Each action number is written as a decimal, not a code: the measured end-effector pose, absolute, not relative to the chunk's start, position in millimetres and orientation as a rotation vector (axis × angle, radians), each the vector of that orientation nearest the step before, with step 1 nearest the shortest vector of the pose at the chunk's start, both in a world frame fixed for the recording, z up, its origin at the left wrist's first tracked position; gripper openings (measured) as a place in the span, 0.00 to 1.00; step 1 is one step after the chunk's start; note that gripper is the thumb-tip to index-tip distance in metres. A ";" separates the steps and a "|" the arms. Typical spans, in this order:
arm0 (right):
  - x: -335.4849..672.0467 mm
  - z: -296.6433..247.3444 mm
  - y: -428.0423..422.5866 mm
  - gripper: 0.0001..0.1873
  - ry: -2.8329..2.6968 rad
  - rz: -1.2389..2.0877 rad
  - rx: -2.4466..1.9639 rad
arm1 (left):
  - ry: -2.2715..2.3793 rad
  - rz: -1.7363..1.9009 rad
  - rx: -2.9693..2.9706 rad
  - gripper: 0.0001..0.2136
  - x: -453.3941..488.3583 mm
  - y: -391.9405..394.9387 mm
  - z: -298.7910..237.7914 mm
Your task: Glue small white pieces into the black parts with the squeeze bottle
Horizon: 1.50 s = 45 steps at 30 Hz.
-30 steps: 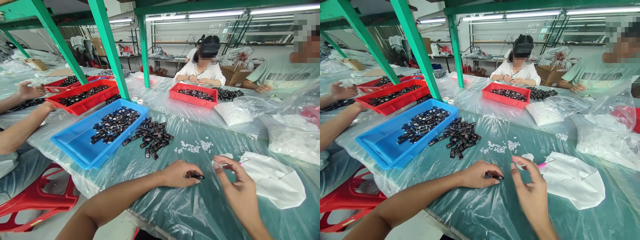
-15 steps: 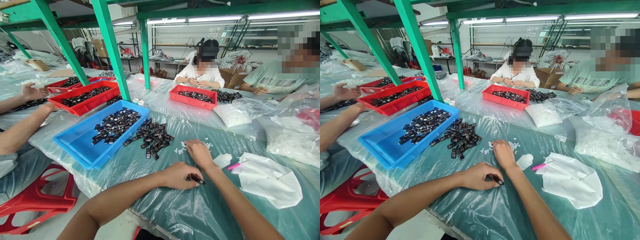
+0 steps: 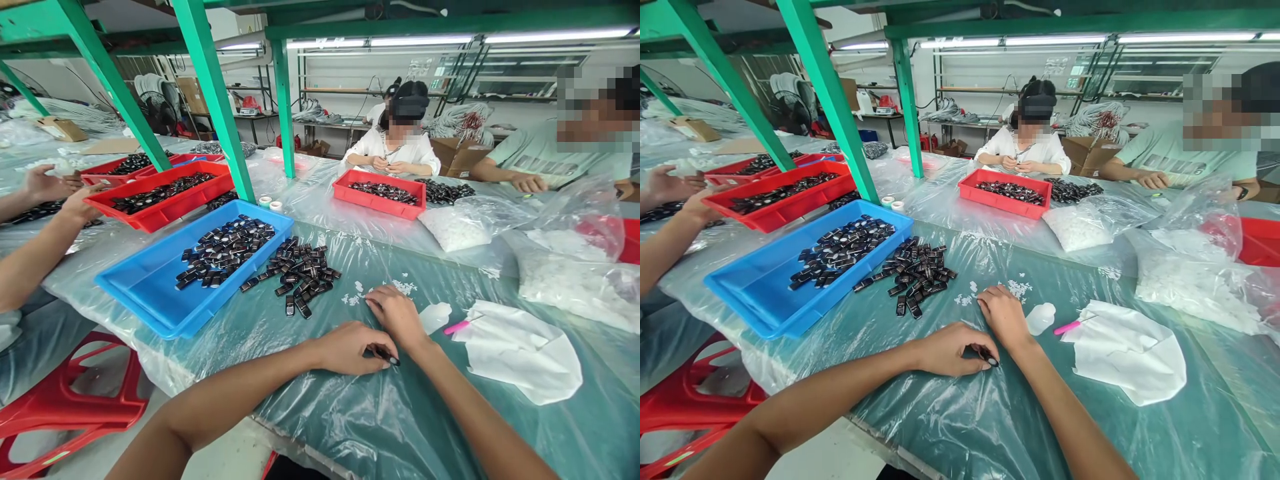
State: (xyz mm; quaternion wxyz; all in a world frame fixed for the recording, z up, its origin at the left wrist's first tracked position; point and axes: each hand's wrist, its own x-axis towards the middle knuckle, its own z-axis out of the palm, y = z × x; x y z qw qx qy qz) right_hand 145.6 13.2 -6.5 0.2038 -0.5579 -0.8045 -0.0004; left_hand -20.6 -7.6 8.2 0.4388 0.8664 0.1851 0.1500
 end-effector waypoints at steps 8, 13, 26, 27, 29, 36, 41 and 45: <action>148.7 -5.3 -5.0 0.10 -2.001 0.211 -1.428 | 0.446 0.370 2.101 0.12 -20.9 -6.7 5.5; 156.3 3.6 -37.3 0.08 -1.653 0.357 -1.348 | 0.461 0.448 1.928 0.12 -20.3 -4.2 4.8; 150.6 -10.8 -65.5 0.08 -1.291 0.572 -1.311 | 0.540 0.542 1.572 0.18 -15.3 1.6 4.6; 150.9 -11.0 -65.2 0.08 -1.282 0.586 -1.316 | 0.536 0.521 1.588 0.17 -16.0 2.1 4.7; 152.2 -12.3 -64.5 0.09 -1.265 0.611 -1.326 | 0.523 0.490 1.609 0.17 -17.1 3.4 4.5; 151.0 -22.5 -67.1 0.13 -1.113 0.686 -1.357 | 0.468 0.503 1.524 0.19 -16.7 3.3 5.9; 147.1 -20.9 -71.1 0.09 -1.210 0.536 -1.346 | 0.431 0.500 1.425 0.18 -17.1 1.3 11.4; 146.2 -16.3 -73.4 0.13 -1.515 0.184 -1.315 | 0.421 0.490 1.390 0.16 -19.2 3.1 14.1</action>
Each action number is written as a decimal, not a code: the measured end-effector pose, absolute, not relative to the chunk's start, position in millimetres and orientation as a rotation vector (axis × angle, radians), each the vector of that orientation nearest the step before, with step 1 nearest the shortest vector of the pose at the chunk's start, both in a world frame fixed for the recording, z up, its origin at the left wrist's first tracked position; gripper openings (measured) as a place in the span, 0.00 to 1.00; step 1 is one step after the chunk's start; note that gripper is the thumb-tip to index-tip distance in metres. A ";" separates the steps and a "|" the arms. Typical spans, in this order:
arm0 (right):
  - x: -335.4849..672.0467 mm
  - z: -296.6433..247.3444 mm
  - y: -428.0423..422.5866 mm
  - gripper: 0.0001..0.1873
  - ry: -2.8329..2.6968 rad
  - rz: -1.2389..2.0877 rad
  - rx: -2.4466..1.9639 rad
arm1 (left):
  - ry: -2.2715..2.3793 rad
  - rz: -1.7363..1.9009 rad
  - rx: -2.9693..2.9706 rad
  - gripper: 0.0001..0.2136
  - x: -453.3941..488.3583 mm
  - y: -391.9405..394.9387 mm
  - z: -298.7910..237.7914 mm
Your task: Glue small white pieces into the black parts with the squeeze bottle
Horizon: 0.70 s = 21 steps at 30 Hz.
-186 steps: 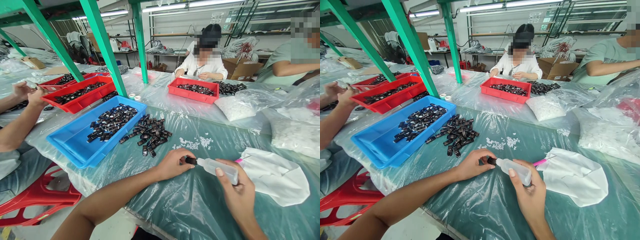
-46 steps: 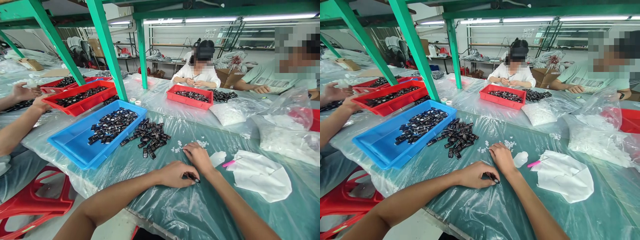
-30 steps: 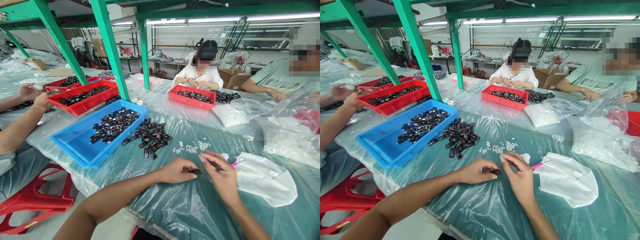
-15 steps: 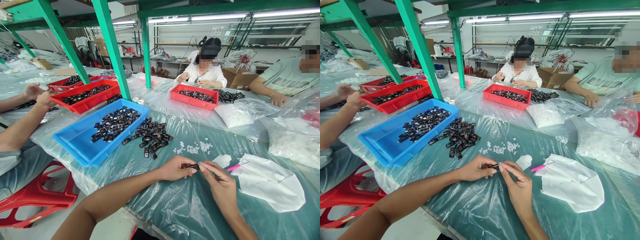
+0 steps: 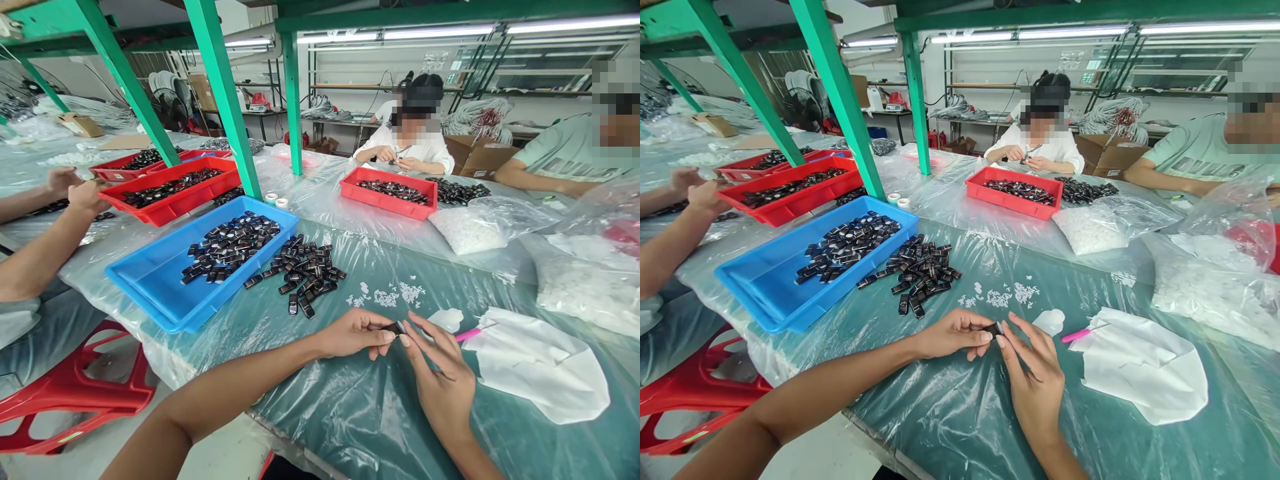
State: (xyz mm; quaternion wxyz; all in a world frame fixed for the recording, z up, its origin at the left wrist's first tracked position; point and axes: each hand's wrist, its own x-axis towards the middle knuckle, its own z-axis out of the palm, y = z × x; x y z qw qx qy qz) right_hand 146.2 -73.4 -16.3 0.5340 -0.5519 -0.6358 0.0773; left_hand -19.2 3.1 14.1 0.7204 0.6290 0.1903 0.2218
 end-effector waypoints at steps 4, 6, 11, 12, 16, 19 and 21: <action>144.0 -16.4 -73.7 0.13 -1.567 0.192 -1.297 | 0.421 0.452 1.384 0.17 -21.5 7.0 13.3; 142.6 -17.1 -73.3 0.11 -1.530 0.260 -1.323 | 0.428 0.417 1.400 0.18 -20.8 7.2 11.6; 141.7 -16.7 -70.6 0.09 -1.398 0.474 -1.383 | 0.413 0.376 1.333 0.21 -13.1 -1.8 2.8; 142.4 -16.0 -69.3 0.11 -1.378 0.489 -1.406 | 0.392 0.341 1.313 0.22 -11.8 -4.3 0.8; 147.8 -9.5 -56.0 0.15 -1.453 0.488 -1.497 | 0.296 0.201 1.338 0.24 -11.6 -10.8 -3.9; 149.8 -4.5 -36.8 0.14 -1.669 0.486 -1.502 | 0.286 0.205 1.410 0.24 -14.2 -10.6 -5.3; 148.0 -4.1 -22.0 0.12 -1.810 0.418 -1.510 | 0.295 0.218 1.432 0.25 -15.1 -9.7 -7.0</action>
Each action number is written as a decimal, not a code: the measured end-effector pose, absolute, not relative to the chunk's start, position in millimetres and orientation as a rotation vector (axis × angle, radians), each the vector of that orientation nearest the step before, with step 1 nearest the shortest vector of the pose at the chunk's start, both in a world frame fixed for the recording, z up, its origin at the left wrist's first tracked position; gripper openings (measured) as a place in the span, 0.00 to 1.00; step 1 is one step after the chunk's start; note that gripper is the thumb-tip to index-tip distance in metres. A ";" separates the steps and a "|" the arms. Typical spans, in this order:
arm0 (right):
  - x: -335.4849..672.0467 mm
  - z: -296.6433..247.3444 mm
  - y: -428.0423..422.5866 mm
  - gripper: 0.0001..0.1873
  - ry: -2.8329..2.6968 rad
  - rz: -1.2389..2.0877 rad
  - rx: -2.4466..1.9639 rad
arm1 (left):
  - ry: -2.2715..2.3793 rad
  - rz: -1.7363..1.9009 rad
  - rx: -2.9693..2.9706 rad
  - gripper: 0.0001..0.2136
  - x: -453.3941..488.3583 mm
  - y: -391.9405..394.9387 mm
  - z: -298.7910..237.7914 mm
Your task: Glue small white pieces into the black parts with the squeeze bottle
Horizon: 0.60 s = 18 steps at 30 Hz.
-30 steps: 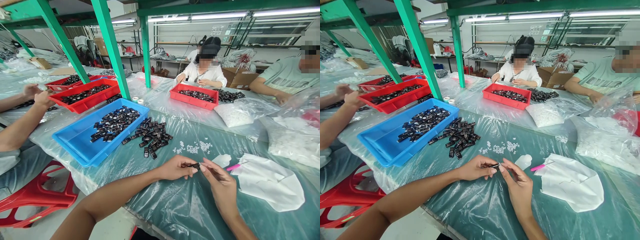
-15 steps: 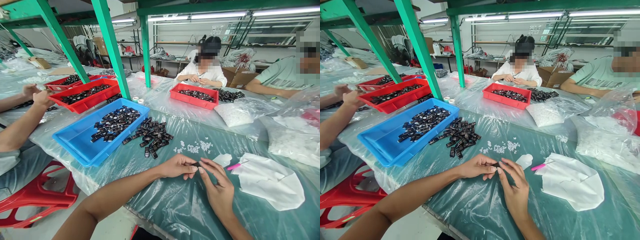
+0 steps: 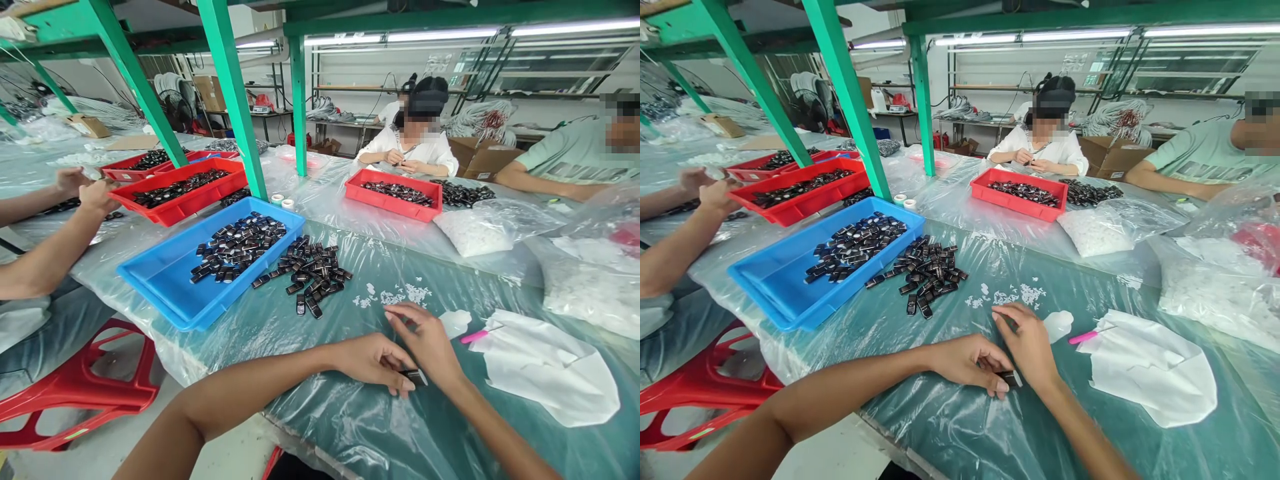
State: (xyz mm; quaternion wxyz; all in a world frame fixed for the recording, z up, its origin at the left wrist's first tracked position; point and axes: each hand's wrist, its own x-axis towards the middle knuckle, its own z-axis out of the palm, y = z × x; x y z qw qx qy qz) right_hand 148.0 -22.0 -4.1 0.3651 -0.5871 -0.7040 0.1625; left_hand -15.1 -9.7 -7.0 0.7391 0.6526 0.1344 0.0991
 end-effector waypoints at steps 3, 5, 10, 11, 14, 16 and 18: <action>141.5 -8.9 -2.3 0.12 -1.958 0.256 -1.531 | 0.317 0.230 1.450 0.26 -14.8 -9.4 -11.2; 136.7 -13.3 7.1 0.12 -2.028 0.167 -1.546 | 0.327 0.254 1.462 0.27 -14.1 -10.1 -13.9; 129.0 -18.1 18.9 0.12 -2.090 0.045 -1.603 | 0.330 0.297 1.474 0.29 -12.9 -10.8 -14.6; 128.1 -18.0 20.1 0.12 -2.085 0.034 -1.615 | 0.339 0.301 1.477 0.29 -12.8 -10.4 -13.9; 126.1 -15.7 21.4 0.11 -2.050 0.029 -1.631 | 0.361 0.316 1.488 0.27 -13.0 -8.6 -11.4; 126.5 -11.6 18.3 0.11 -2.018 0.057 -1.615 | 0.369 0.334 1.505 0.24 -13.5 -7.5 -9.3; 129.9 -4.8 10.0 0.10 -1.975 0.113 -1.578 | 0.369 0.360 1.525 0.22 -14.3 -6.7 -6.5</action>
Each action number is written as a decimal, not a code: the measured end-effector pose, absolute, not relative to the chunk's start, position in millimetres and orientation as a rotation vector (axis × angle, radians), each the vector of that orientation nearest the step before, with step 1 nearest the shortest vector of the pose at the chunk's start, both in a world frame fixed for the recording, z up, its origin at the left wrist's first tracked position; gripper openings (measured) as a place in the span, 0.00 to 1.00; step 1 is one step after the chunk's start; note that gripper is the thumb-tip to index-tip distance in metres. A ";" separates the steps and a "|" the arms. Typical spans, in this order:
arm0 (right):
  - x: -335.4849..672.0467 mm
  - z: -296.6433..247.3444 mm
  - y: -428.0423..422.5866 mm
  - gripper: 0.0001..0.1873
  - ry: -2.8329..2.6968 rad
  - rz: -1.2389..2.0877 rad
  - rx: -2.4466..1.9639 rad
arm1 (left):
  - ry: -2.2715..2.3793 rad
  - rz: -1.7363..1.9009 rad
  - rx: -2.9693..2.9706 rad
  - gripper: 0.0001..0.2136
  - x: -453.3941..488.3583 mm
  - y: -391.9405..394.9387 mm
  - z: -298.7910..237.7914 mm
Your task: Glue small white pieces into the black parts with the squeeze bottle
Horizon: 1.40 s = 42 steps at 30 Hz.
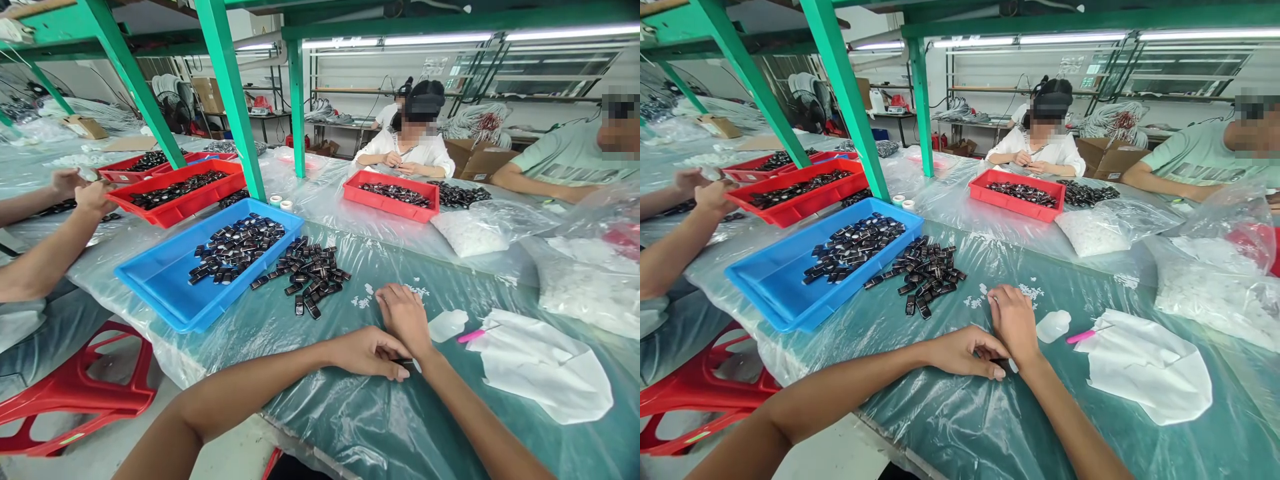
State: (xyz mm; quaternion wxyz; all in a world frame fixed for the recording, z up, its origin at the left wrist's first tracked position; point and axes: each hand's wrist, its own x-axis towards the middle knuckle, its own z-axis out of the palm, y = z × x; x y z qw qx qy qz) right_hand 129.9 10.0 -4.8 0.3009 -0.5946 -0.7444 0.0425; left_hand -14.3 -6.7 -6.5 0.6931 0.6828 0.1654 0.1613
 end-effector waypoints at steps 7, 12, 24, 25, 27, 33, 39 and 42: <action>162.8 19.6 -49.0 0.09 -1.630 0.594 -1.410 | 0.371 0.407 1.551 0.15 -17.9 -0.7 4.2; 177.3 19.5 -72.9 0.08 -1.381 1.185 -1.297 | 0.455 0.429 1.605 0.15 -19.1 3.9 8.6; 178.4 13.1 -74.5 0.08 -1.346 1.473 -1.256 | 0.468 0.425 1.665 0.15 -16.8 4.4 3.5; 177.6 12.2 -74.3 0.08 -1.314 1.497 -1.237 | 0.448 0.430 1.671 0.15 -17.0 4.5 3.6; 176.1 11.0 -74.2 0.09 -1.271 1.524 -1.212 | 0.415 0.445 1.683 0.16 -17.5 4.7 4.1; 169.7 10.4 -76.5 0.08 -1.166 1.578 -1.139 | 0.395 0.457 1.679 0.16 -18.1 4.2 3.1; 161.0 2.2 -78.6 0.09 -0.924 1.632 -1.027 | 0.369 0.451 1.609 0.17 -18.0 3.0 3.4; 157.0 -0.6 -80.1 0.09 -0.840 1.640 -0.987 | 0.361 0.441 1.558 0.17 -18.5 1.5 6.9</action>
